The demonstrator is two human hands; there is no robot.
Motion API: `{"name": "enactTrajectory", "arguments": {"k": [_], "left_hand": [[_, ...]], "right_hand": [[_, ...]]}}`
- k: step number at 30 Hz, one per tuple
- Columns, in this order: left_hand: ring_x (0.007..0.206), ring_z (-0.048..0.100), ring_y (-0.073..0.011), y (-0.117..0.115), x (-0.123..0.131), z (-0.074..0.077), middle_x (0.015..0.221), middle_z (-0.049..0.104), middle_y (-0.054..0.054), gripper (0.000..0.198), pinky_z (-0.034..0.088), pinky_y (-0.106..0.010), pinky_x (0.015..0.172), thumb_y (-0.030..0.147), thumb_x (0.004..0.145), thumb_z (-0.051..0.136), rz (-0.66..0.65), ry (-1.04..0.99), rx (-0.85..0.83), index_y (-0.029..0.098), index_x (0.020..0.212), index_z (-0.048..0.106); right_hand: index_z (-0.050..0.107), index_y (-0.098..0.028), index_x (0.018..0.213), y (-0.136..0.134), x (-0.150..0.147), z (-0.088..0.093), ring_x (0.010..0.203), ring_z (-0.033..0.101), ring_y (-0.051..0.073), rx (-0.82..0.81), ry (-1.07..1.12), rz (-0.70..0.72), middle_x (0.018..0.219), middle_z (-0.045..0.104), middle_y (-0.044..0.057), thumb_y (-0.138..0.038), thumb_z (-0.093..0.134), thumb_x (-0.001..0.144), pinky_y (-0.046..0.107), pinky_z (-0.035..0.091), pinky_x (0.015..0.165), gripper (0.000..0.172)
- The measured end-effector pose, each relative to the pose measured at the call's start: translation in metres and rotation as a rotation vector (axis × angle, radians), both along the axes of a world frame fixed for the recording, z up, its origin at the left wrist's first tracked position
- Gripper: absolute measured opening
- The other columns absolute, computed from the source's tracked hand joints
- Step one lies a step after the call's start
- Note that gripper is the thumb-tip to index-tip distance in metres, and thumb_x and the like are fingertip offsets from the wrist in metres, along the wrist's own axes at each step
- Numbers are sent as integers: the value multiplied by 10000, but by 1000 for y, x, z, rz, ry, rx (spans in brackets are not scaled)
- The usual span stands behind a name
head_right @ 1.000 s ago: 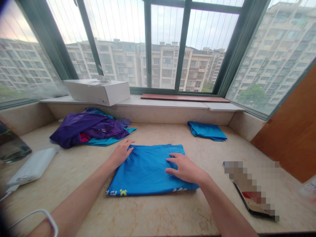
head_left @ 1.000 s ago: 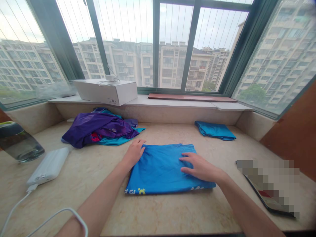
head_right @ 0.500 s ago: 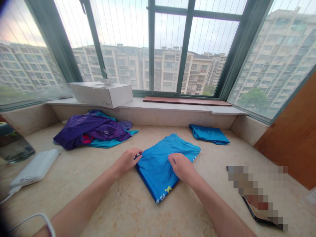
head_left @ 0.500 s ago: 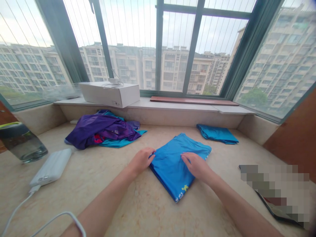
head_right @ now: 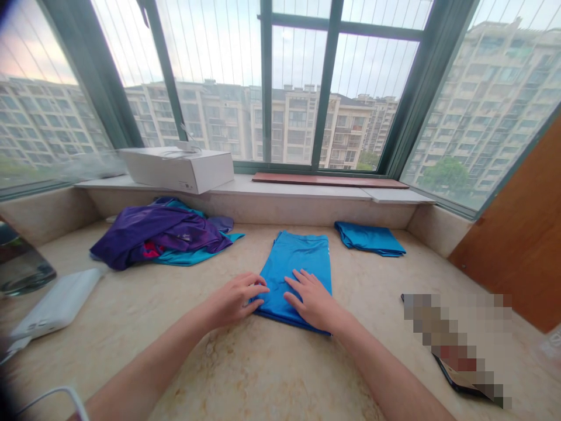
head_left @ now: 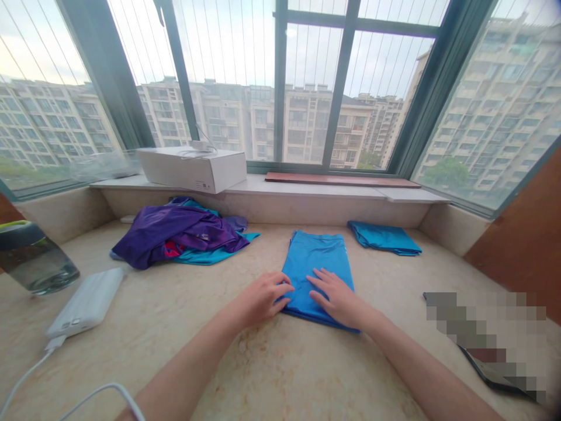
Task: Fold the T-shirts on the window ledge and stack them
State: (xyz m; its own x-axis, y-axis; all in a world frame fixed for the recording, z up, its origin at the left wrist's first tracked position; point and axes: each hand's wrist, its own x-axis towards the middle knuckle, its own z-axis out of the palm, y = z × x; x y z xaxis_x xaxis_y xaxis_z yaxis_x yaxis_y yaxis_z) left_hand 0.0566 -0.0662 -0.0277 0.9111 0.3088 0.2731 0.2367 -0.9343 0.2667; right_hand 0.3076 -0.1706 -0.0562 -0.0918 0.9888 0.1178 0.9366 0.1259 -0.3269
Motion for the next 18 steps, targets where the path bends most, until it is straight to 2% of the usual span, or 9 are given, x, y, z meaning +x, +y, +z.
{"name": "enactTrajectory", "arguments": {"k": [3,6,10,15,18], "left_hand": [[1275,576,-302,-1,-2,2,1379,624,-107,348,450,-448,1096,313,951,593,-13,48,28,236,1281,673],[1332,541,-319,0,-3,1,1448,586,-118,437,431,-478,1127,384,962,580,-16,119,1,225,1367,622],[1375,509,-315,5,-3,-2,1487,554,-116,444,391,-496,1163,408,982,539,51,149,-17,225,1379,619],[1389,494,-322,11,-6,-2,1489,546,-125,443,351,-538,1183,403,993,516,79,146,-39,222,1385,617],[1413,462,-335,8,-7,2,1500,531,-137,454,335,-559,1188,418,988,526,60,151,-33,217,1385,616]], "right_hand": [[386,-347,1549,-2,-10,3,1551,133,323,-99,34,98,1661,252,31,-601,358,1024,582,129,1245,585],[454,-321,1517,3,-10,11,1549,169,289,-119,112,207,1643,310,32,-543,439,1016,531,124,1261,549],[557,-315,1443,1,5,22,1522,266,288,-158,227,311,1606,392,50,-546,595,943,511,154,1262,552],[546,-369,1438,-20,36,31,1522,258,322,-281,372,289,1613,379,33,-581,650,900,556,124,1254,587],[535,-402,1434,-26,48,31,1542,185,329,-361,386,283,1645,311,14,-553,728,848,564,127,1248,635]]}}
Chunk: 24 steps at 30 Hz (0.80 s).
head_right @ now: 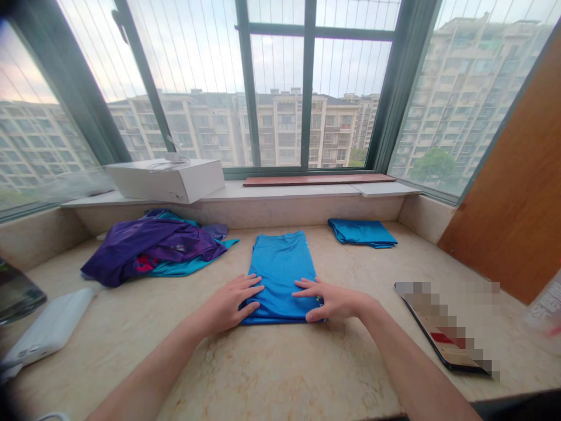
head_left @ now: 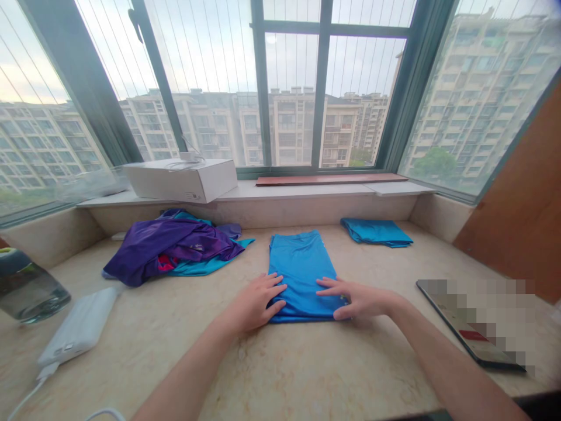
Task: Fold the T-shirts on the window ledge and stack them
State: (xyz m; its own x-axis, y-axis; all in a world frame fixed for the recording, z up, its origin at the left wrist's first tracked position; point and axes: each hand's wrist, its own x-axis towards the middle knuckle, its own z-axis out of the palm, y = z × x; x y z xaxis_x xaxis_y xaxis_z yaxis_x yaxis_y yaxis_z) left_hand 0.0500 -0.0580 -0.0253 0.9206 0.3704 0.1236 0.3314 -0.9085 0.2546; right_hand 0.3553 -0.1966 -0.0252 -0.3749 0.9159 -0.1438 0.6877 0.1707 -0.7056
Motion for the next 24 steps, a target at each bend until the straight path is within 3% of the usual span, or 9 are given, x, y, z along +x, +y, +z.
{"name": "enactTrajectory", "arguments": {"k": [4,10,16,20,24], "left_hand": [[1411,467,-318,-10,2,4,1496,543,-114,423,352,-533,1187,369,967,569,-98,-40,-23,243,1367,629],[1332,560,-295,-20,11,0,1406,630,-102,415,380,-517,1176,301,969,552,-173,-40,-34,230,1372,617],[1322,562,-343,-21,11,-3,1415,618,-129,547,436,-515,1130,388,905,647,-100,-44,-16,204,1415,577],[1256,618,-303,-16,13,-9,1398,635,-113,598,492,-447,1072,226,872,632,-35,-87,-32,225,1460,524],[1114,692,-255,-16,14,-5,1224,738,-79,457,526,-365,986,121,877,516,68,-266,-136,227,1298,662]], "right_hand": [[583,-408,1389,3,-2,-10,1548,153,331,50,-34,-15,1657,281,8,-497,768,827,563,120,1247,599],[740,-330,1214,14,-15,-28,1374,499,295,301,-108,-131,1490,556,64,-349,611,960,509,348,1167,285],[710,-209,1149,18,-35,-31,1048,670,265,492,-71,-322,1121,745,101,-253,481,990,425,500,955,282],[658,-200,1115,20,-43,-28,952,673,250,551,40,-453,1035,735,89,-302,434,1003,373,494,862,271],[644,-196,1091,17,-41,-22,800,638,217,563,130,-550,906,708,52,-365,444,996,328,465,745,279]]}}
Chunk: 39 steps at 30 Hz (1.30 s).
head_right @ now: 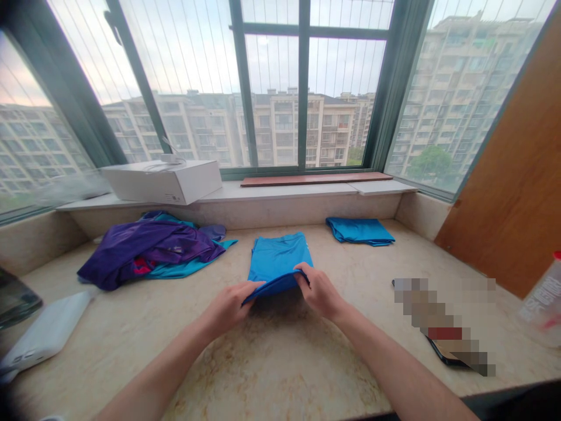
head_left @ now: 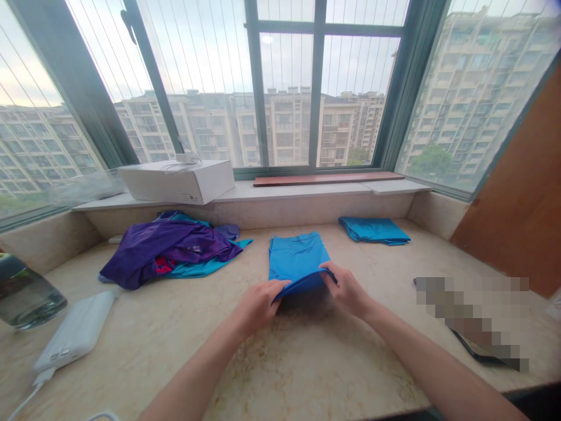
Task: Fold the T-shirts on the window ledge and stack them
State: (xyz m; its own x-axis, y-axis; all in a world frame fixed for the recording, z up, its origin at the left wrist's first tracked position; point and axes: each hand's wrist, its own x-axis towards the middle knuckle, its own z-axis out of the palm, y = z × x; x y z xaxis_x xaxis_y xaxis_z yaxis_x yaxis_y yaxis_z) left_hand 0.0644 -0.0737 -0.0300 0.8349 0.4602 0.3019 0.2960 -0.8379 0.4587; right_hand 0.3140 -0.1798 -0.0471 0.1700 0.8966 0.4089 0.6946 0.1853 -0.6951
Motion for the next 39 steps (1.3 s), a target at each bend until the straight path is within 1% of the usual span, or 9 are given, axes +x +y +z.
{"name": "enactTrajectory", "arguments": {"k": [6,9,12,17,19,22,27,32,39], "left_hand": [[753,680,-190,-12,-4,26,800,744,-14,265,526,-257,709,379,890,614,146,-377,-296,172,973,756],[824,689,-213,-9,-2,27,891,753,-38,347,537,-277,726,456,879,624,233,-431,-501,158,1015,737],[906,708,-250,2,0,14,1013,755,-84,450,565,-338,777,448,872,615,349,-315,-629,141,1197,670],[1230,619,-310,15,-3,-7,1334,653,-150,609,484,-455,1046,317,800,657,393,-168,-479,144,1373,545],[1258,601,-320,16,-3,-9,1358,643,-149,558,453,-485,1084,304,814,628,380,-152,-392,149,1346,567],[1255,606,-318,15,-2,-8,1336,667,-126,466,435,-501,1106,299,836,598,367,-128,-289,173,1284,616],[1234,625,-312,15,0,-12,1319,682,-122,456,459,-484,1095,291,837,617,316,-100,-238,172,1277,630],[1210,627,-294,15,1,-16,1276,694,-114,439,468,-459,1085,225,793,656,304,-73,-155,185,1230,652],[1178,620,-297,8,0,-10,1223,678,-133,377,473,-448,1053,242,874,622,323,13,-7,185,1246,643]], "right_hand": [[659,-198,969,-11,5,25,699,542,155,-126,344,190,789,630,0,-592,528,941,269,425,649,416],[660,-205,1072,-10,5,30,649,544,141,-267,557,187,787,649,-3,-688,590,868,249,414,585,529],[623,-214,1246,-8,10,25,670,579,149,-380,564,111,835,672,17,-708,548,886,243,421,560,616],[522,-245,1430,-9,17,10,956,651,215,-380,305,163,1132,687,77,-499,764,795,344,515,824,725],[620,-231,1325,-9,15,9,1042,640,247,-331,167,131,1171,694,90,-412,747,811,381,489,902,560],[726,-192,970,-7,10,11,839,657,232,-309,-60,10,914,735,76,-380,587,920,348,466,758,239],[613,-195,658,-6,17,11,672,617,202,-374,-280,-203,696,689,67,-359,557,913,301,353,597,309],[666,-198,882,-11,26,2,747,648,206,-391,-171,-181,828,729,61,-378,665,853,294,402,642,183],[587,-193,1306,-4,16,-12,778,646,183,-273,11,-94,877,683,12,-218,671,813,311,486,729,501]]}}
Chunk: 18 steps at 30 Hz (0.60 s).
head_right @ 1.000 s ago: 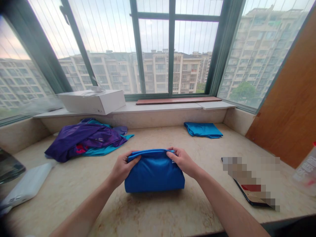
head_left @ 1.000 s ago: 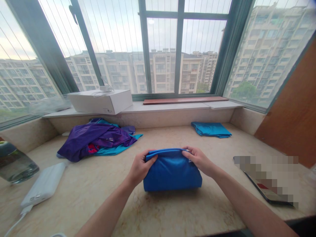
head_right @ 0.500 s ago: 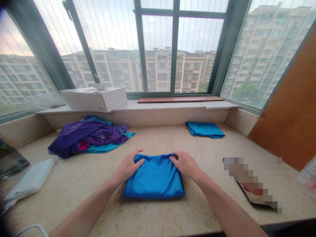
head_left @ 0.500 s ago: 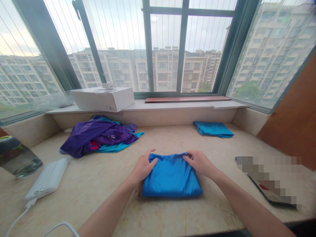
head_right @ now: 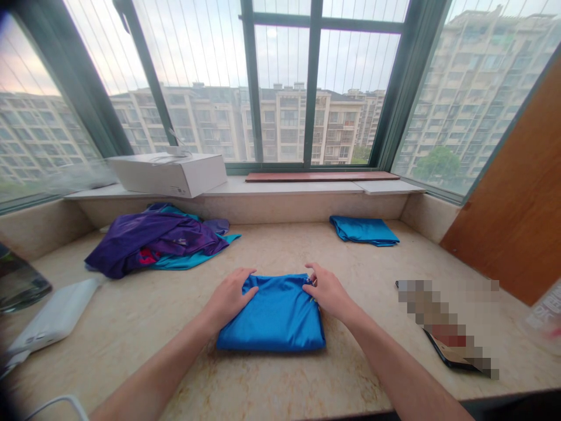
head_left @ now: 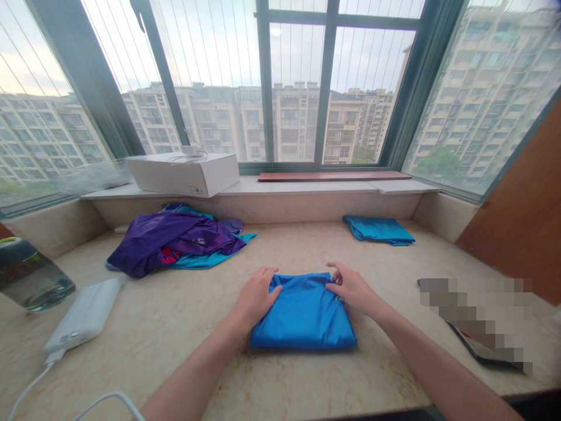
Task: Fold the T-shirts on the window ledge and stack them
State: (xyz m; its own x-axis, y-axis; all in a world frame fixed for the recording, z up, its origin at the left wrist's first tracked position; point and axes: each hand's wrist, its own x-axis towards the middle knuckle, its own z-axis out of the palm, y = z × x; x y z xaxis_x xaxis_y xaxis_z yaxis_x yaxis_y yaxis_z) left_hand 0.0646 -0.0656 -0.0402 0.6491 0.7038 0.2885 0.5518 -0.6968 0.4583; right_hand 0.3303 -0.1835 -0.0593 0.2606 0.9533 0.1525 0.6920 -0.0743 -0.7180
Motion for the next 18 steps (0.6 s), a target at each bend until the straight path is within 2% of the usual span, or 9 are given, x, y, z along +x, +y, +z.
{"name": "enactTrajectory", "arguments": {"k": [2,6,11,14,18], "left_hand": [[1185,603,-308,1,-1,1,1223,671,-138,389,467,-461,1055,253,871,634,-2,44,80,184,1253,645],[1298,541,-322,4,-3,0,1391,596,-168,507,419,-473,1119,245,879,609,-59,116,132,164,1378,564],[1412,442,-319,4,-3,-2,1536,473,-181,691,310,-513,1200,182,865,555,-140,119,100,144,1529,367],[1377,488,-301,3,-3,-3,1503,519,-159,730,297,-521,1202,183,869,541,-189,114,55,185,1560,308],[1262,563,-306,0,-3,2,1362,615,-161,693,400,-482,1120,164,856,540,-187,132,54,171,1529,374]], "right_hand": [[619,-199,1290,3,-3,0,801,635,183,72,17,19,883,671,14,-202,654,820,322,501,770,472],[727,-233,1116,3,-8,10,893,634,200,258,50,124,972,656,49,-241,598,888,340,525,824,262],[755,-273,1015,-9,-16,25,972,635,225,457,-5,226,1012,648,70,-230,533,934,377,539,880,241],[750,-281,995,-14,-18,27,981,643,225,501,-6,274,1031,657,74,-259,506,969,380,548,870,246],[730,-272,963,-14,-18,28,974,653,222,509,12,280,1038,676,72,-287,527,979,379,545,868,205]]}}
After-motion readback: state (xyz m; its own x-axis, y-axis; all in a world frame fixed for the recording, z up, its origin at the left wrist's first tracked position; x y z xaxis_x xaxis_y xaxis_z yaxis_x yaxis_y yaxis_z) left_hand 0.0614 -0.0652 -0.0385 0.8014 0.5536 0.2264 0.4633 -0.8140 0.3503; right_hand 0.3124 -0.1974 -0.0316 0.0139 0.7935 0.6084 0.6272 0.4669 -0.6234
